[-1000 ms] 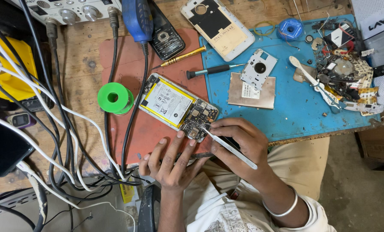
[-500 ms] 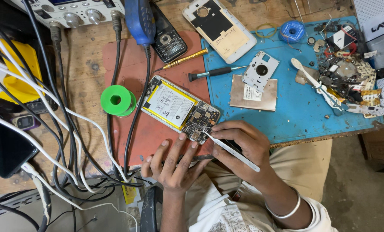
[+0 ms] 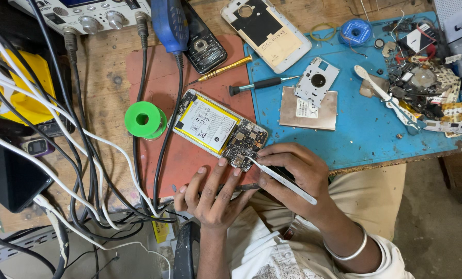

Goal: The person works on a disassembled smartphone lying on a repair bench, holding the board steady with one hand while using tweezers to pick and probe small components near the battery. They briefly set the tweezers down and pick up a cotton swab before resuming work on the board with the tweezers.

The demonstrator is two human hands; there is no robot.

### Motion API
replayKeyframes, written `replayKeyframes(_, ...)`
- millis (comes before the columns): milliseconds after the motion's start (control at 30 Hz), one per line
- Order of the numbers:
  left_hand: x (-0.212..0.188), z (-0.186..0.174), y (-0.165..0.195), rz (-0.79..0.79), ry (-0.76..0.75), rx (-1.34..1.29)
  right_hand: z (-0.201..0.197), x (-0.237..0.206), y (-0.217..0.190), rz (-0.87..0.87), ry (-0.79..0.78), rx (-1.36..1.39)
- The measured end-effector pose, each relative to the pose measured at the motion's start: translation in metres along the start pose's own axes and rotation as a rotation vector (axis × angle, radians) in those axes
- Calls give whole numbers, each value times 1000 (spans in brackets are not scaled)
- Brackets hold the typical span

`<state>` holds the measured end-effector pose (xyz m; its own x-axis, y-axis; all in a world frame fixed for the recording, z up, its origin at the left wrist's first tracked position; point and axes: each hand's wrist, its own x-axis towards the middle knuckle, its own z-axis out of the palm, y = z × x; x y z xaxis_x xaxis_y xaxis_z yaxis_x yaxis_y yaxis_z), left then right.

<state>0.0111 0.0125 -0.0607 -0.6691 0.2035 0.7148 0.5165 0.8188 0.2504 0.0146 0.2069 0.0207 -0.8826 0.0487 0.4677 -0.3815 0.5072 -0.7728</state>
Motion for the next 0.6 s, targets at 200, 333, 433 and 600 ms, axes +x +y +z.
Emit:
replayKeyframes(200,1,-1,1,-1,3,0,0,1,0,2,-2,-15)
replayKeyframes(333,1,0,0,1,5,7,-1,1,0,-10,-6,-15)
replayKeyframes(433,0,0,0,2,0,5,-1,1,0,-2,-10,-16)
replayKeyframes(600,0,-1,0,4,1,3,-2,-1,0,7,-17,13)
